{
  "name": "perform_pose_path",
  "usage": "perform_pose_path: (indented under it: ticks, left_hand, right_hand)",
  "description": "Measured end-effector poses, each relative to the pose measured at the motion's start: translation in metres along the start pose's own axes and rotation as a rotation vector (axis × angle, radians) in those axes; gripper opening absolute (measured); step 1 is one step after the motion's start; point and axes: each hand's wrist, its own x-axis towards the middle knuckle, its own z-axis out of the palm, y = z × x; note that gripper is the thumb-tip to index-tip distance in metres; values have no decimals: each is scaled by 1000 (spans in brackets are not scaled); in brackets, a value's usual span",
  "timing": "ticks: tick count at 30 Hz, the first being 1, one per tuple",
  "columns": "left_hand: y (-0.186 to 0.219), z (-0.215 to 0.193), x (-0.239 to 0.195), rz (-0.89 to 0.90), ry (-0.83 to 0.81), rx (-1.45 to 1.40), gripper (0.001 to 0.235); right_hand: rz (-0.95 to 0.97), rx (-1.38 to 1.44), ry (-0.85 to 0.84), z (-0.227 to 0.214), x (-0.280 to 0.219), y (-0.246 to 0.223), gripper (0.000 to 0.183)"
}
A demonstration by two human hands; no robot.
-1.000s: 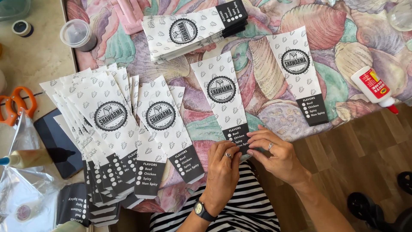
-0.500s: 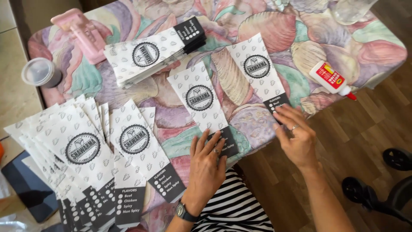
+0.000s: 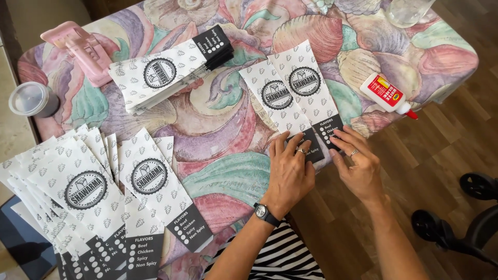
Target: Applying glue to the edges of paper shawarma wraps and folding them to create a sleeve.
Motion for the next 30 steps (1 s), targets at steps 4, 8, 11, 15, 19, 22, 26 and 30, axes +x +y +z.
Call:
perform_pose_path:
  ticks: [4,8,11,15,19,22,26,30]
  left_hand:
    - [0,1,-4,26,104,-81,45]
    - [2,-55,-20,101,180,-107,32]
    - [-18,-130,-58,9,147,217,39]
    - [-38,-179,-131,-432,-2,532,70]
    - [-43,-153,-138,-417,35,420,57]
    - [-51,-121,-119,-289,85,300,58]
    - [-43,-123,-104,-160,244,175,35]
    - [-25,-148,-125,-127,280,4,12]
  right_hand:
    - [-28,-11,17,-3,3,-8,21]
    - [-43,-10,20,-12,3,-19,14]
    - [-81,-21,63,-16,2,-35,11]
    - [-114,11,44,-1,-8,-56,10]
    - [-225,174,-86,31,-14,-97,17]
    - [-363,365,-231,46,-10,-135,19]
    - [-474,534,-383,57,-2,-161,19]
    - [-508,529,-410,64,-2,-154,21]
